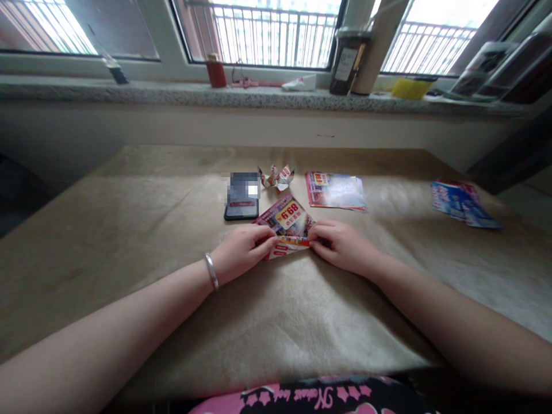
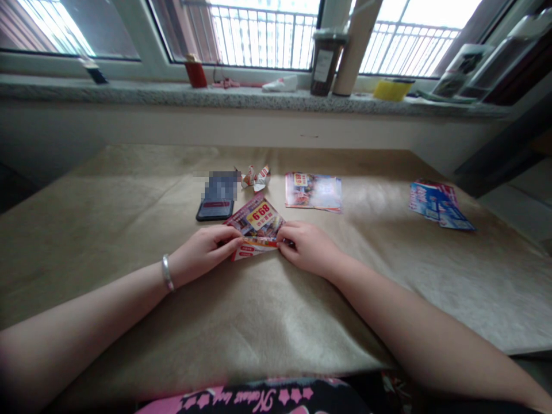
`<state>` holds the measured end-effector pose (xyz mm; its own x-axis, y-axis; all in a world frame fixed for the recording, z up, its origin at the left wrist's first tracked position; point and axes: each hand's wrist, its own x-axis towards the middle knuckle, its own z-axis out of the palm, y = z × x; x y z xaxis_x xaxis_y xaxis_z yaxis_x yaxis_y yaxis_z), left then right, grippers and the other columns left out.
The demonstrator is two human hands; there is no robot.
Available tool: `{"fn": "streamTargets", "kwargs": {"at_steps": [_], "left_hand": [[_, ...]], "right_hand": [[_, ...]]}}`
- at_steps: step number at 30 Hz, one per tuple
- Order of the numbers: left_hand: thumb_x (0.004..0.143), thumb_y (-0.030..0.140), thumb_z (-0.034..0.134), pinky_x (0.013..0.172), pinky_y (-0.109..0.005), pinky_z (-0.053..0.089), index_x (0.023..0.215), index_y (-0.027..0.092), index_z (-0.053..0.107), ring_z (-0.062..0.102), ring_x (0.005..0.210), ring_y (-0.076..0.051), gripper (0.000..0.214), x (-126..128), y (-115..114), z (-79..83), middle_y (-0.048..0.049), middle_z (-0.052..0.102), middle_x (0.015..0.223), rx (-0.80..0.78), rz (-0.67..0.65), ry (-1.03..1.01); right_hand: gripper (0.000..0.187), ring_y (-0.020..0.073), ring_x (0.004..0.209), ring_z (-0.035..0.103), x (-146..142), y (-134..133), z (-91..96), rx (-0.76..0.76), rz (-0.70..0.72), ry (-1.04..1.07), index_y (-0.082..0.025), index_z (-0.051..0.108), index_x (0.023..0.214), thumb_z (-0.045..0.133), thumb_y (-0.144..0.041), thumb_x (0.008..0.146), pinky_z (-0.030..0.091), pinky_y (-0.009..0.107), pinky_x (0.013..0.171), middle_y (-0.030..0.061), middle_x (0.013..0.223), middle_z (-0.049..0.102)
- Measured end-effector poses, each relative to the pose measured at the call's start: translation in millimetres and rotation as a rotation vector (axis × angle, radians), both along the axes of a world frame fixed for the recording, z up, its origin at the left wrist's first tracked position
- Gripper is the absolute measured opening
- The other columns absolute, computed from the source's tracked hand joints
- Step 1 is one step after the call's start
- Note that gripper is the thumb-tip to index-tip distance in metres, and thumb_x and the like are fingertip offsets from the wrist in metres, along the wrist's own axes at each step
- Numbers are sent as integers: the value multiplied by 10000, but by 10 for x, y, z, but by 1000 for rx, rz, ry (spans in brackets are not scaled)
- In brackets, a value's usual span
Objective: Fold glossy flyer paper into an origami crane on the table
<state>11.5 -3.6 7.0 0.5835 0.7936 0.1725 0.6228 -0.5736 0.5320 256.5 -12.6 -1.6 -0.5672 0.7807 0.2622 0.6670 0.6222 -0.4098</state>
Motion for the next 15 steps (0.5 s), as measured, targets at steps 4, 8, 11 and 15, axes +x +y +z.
{"fn": "streamTargets", "kwargs": {"at_steps": [4, 8, 11, 15], "left_hand": [[876, 328, 469, 621, -236, 426, 781, 160, 649, 558, 667, -127, 264, -11, 16, -16, -20, 631, 754, -19, 19, 15], [842, 289, 509, 669, -264, 431, 644, 161, 620, 541, 730, -157, 260, -2, 40, -25, -26, 608, 704, 51, 1, 94], [827, 285, 539, 724, -289, 442, 730, 160, 635, 538, 792, -171, 185, -11, 70, -46, -42, 616, 801, 144, 16, 106], [817, 277, 557, 731, -293, 446, 743, 162, 637, 536, 791, -167, 159, -22, 81, -57, -54, 603, 853, 199, 12, 117]], "right_hand": [[94, 155, 786, 564, 5, 6, -13, -4, 21, 25, -188, 596, 800, 521, -131, 791, 444, 257, 703, 42, 849, 622], [115, 162, 800, 573, -5, -9, -13, 17, 6, 20, -196, 596, 873, 530, -150, 792, 452, 265, 708, 41, 882, 637], [138, 162, 802, 582, -8, -16, -19, 23, -10, 18, -199, 597, 894, 525, -142, 791, 460, 273, 714, 45, 902, 649], [155, 175, 879, 591, 9, -4, -47, 59, 37, 43, -212, 633, 889, 535, -137, 796, 472, 298, 778, 52, 951, 655]]}}
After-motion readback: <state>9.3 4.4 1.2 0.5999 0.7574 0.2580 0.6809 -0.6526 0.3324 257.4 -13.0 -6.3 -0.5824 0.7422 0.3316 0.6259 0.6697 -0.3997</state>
